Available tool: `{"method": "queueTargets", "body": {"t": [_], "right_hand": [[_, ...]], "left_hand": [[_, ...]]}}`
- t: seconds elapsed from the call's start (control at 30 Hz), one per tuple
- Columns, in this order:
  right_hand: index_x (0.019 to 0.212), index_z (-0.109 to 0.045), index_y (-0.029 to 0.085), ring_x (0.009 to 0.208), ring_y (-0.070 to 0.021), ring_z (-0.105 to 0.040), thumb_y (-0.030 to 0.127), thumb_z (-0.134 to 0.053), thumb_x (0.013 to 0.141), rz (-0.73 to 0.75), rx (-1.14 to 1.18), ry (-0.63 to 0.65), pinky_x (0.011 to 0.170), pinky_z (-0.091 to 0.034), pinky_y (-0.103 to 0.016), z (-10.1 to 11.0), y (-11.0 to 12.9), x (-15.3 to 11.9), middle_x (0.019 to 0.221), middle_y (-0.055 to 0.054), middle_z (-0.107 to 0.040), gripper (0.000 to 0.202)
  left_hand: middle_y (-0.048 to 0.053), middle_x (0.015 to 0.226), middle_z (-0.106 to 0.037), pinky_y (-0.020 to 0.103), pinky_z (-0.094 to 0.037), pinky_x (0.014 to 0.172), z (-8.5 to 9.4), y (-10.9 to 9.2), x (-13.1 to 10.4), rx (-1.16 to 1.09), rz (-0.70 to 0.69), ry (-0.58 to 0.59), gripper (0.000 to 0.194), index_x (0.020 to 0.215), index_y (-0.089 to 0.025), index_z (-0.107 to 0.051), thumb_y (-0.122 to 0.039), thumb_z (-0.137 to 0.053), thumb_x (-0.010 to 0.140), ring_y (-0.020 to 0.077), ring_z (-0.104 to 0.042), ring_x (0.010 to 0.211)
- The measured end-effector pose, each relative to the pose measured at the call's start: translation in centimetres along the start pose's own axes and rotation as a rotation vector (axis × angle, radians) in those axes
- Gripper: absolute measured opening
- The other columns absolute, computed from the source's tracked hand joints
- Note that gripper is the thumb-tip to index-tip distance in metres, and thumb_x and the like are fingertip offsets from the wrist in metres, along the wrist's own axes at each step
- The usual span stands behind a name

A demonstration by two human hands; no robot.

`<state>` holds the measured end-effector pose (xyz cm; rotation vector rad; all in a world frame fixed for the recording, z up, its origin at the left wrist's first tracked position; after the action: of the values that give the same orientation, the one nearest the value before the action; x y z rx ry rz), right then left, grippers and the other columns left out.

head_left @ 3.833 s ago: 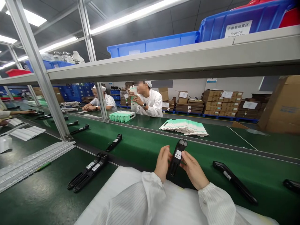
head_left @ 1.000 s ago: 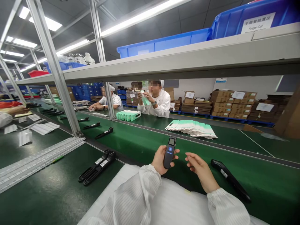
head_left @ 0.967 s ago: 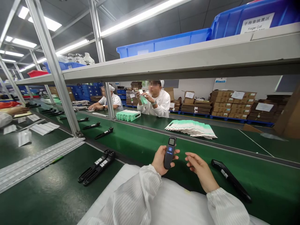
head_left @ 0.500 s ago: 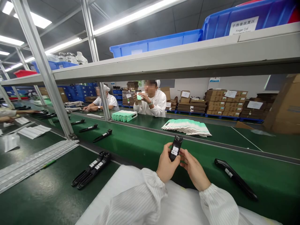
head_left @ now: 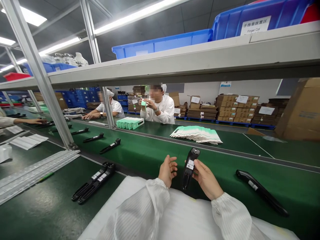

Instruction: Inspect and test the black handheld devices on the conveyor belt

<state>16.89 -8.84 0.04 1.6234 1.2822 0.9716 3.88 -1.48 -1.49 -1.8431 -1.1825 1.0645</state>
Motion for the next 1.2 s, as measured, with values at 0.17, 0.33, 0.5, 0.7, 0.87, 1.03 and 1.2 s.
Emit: {"method": "queueTargets", "body": {"t": [0.17,0.33,0.5,0.7,0.87,1.03,1.2], "right_hand": [[0.100,-0.060,0.023,0.088,-0.0218,-0.060,0.054,-0.057,0.072,-0.029,0.017,0.029,0.075,-0.045,-0.033,-0.2,0.1,-0.1,0.097,-0.007,-0.067,0.042],[0.096,-0.059,0.021,0.082,-0.0240,-0.063,0.059,-0.052,0.072,-0.065,0.026,-0.010,0.065,-0.047,-0.032,-0.2,0.1,-0.2,0.092,-0.007,-0.067,0.045],[0.075,-0.061,0.018,0.051,-0.0153,-0.054,0.065,-0.041,0.075,-0.089,-0.049,-0.077,0.049,-0.038,-0.027,0.0,-0.3,-0.1,0.065,-0.004,-0.063,0.051],[0.071,-0.057,0.020,0.044,-0.0132,-0.040,0.067,-0.037,0.075,-0.045,-0.079,0.007,0.046,-0.033,-0.028,-0.1,0.6,-0.4,0.053,-0.001,-0.052,0.051],[0.069,-0.054,0.021,0.044,-0.0129,-0.038,0.067,-0.032,0.076,-0.060,-0.144,-0.004,0.044,-0.029,-0.027,0.6,0.7,-0.1,0.051,0.001,-0.048,0.052],[0.090,-0.051,0.023,0.054,-0.0168,-0.053,0.054,-0.047,0.073,0.029,-0.659,-0.219,0.052,-0.037,-0.028,4.2,-1.2,1.7,0.063,0.001,-0.058,0.035],[0.104,-0.055,0.019,0.087,-0.0289,-0.058,0.037,-0.039,0.079,0.071,-1.361,-0.253,0.063,-0.043,-0.037,7.3,-2.8,2.6,0.101,-0.013,-0.060,0.035]], "left_hand": [[-0.003,0.064,-0.048,0.019,-0.028,0.046,0.7,-0.1,0.6,-0.047,0.031,-0.014,0.036,0.091,-0.014,-0.056,-0.045,-0.039,0.083,0.0059,-0.042,0.048],[-0.002,0.064,-0.048,0.019,-0.029,0.046,0.7,0.1,0.6,-0.027,0.034,0.031,0.037,0.089,-0.014,-0.057,-0.047,-0.042,0.081,0.0061,-0.042,0.048],[-0.002,0.065,-0.048,0.019,-0.028,0.045,0.8,0.1,0.6,-0.003,0.035,0.033,0.034,0.089,-0.014,-0.057,-0.044,-0.043,0.081,0.0056,-0.042,0.048],[-0.003,0.064,-0.048,0.019,-0.029,0.045,0.6,0.0,0.3,0.039,0.024,0.035,0.026,0.088,-0.015,-0.058,-0.037,-0.051,0.075,0.0054,-0.043,0.049],[-0.003,0.064,-0.049,0.018,-0.028,0.044,0.6,0.1,0.4,0.064,0.028,0.033,0.025,0.086,-0.016,-0.058,-0.035,-0.056,0.070,0.0052,-0.042,0.048],[-0.003,0.065,-0.049,0.018,-0.027,0.044,0.7,0.3,0.5,0.105,0.003,0.058,0.024,0.086,-0.017,-0.059,-0.031,-0.056,0.067,0.0050,-0.042,0.049],[-0.003,0.066,-0.049,0.018,-0.027,0.045,0.6,0.3,0.3,0.133,-0.015,0.076,0.025,0.085,-0.017,-0.059,-0.032,-0.059,0.065,0.0050,-0.042,0.050]]}}
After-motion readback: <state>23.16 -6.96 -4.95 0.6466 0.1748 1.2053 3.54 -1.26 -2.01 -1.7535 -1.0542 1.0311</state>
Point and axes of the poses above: each hand's wrist, its own x-axis towards the middle knuckle, its own z-axis out of the back of the hand, y = z × x, the point moved 1 cm from there along x, towards the middle knuckle
